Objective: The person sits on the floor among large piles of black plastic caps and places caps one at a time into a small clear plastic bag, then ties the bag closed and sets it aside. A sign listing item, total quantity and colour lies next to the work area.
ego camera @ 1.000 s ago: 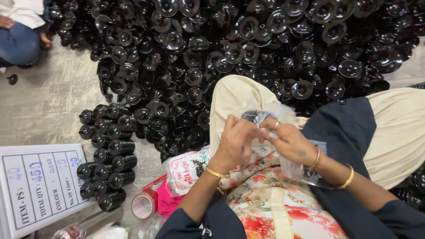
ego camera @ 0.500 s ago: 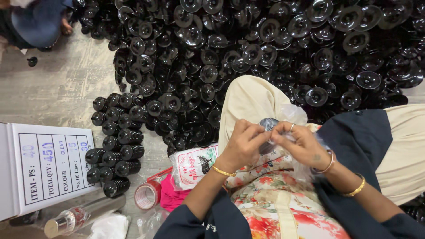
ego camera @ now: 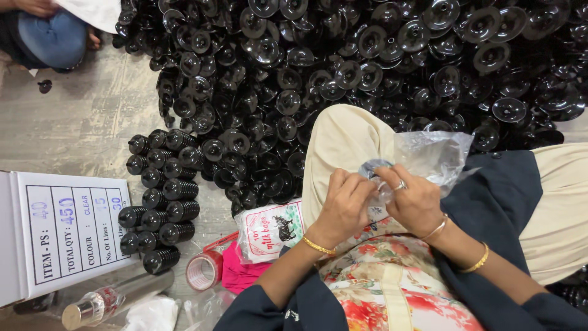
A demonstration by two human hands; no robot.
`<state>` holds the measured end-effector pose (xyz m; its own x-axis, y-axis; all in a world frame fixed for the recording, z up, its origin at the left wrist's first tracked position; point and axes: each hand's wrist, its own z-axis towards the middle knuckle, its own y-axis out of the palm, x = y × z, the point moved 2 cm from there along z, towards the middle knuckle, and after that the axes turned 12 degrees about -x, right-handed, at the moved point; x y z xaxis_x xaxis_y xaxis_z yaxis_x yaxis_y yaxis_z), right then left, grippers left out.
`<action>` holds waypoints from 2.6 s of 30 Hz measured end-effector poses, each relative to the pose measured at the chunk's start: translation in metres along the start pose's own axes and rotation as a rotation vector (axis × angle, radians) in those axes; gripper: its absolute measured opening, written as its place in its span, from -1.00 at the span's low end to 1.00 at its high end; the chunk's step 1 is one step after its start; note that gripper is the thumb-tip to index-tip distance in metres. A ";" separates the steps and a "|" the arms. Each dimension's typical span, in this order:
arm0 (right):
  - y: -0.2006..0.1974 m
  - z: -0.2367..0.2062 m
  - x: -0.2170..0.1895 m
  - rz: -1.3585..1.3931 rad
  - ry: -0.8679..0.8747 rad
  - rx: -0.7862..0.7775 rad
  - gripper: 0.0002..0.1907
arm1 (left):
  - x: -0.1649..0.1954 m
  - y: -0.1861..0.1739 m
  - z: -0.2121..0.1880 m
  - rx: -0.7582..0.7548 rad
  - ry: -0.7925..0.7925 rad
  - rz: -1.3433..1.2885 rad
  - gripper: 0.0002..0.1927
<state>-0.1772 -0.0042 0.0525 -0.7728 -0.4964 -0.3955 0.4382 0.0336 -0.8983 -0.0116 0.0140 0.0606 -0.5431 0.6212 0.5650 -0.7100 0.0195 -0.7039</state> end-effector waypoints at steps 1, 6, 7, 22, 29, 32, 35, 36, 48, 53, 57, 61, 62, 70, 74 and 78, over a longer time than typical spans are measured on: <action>0.002 0.000 0.000 0.065 0.030 -0.007 -0.47 | 0.001 0.001 -0.001 0.003 0.001 0.000 -0.75; 0.006 -0.001 0.013 0.631 0.010 -0.105 -0.57 | -0.001 0.006 -0.003 0.038 0.002 0.072 -0.71; 0.008 0.000 0.019 0.743 0.046 -0.158 -0.61 | -0.002 0.007 -0.003 0.054 -0.007 0.087 -0.72; -0.007 -0.004 0.013 0.170 -0.010 0.106 -0.68 | -0.013 0.011 -0.011 0.025 -0.033 0.071 -0.62; -0.009 0.008 0.023 0.093 0.094 0.065 -0.74 | -0.022 0.007 -0.011 -0.008 -0.007 0.191 -0.59; -0.001 0.006 0.033 0.153 0.101 -0.001 -0.76 | -0.023 0.008 -0.010 -0.050 0.041 0.249 -0.61; 0.017 0.003 0.050 0.627 0.288 -0.223 -0.94 | -0.018 0.009 -0.011 -0.092 0.121 0.269 -0.69; 0.022 0.003 0.054 0.796 0.275 -0.243 -0.97 | -0.015 0.009 -0.012 -0.118 0.149 0.274 -0.69; 0.051 -0.014 0.053 1.200 0.193 -0.306 -0.90 | -0.008 0.011 -0.001 0.022 0.163 0.065 -0.80; 0.052 -0.010 0.042 1.094 0.127 -0.206 -0.92 | -0.017 0.016 0.002 0.072 -0.161 -0.275 -0.86; 0.042 -0.010 0.033 0.887 0.046 -0.176 -0.91 | -0.023 0.014 0.001 0.029 -0.198 -0.344 -0.82; 0.035 -0.001 0.037 0.987 -0.050 -0.265 -0.72 | -0.035 0.013 -0.003 -0.001 -0.225 -0.429 -0.83; 0.034 0.003 0.040 1.033 -0.092 -0.288 -0.66 | -0.037 0.013 -0.005 -0.006 -0.193 -0.435 -0.82; 0.059 0.008 0.063 1.685 0.335 -0.645 -0.62 | -0.051 0.013 -0.015 -0.086 0.324 0.113 -0.70; 0.073 0.003 0.061 1.590 0.268 -0.528 -0.58 | -0.056 0.018 -0.022 -0.119 0.324 0.214 -0.69; 0.071 0.001 0.045 0.829 0.071 -0.212 -0.63 | -0.058 0.027 -0.023 -0.053 0.186 0.143 -0.75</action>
<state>-0.1805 -0.0244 -0.0284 -0.2711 -0.1842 -0.9448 0.7844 0.5265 -0.3278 0.0104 -0.0032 -0.0012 -0.5413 0.7540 0.3722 -0.6041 -0.0409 -0.7958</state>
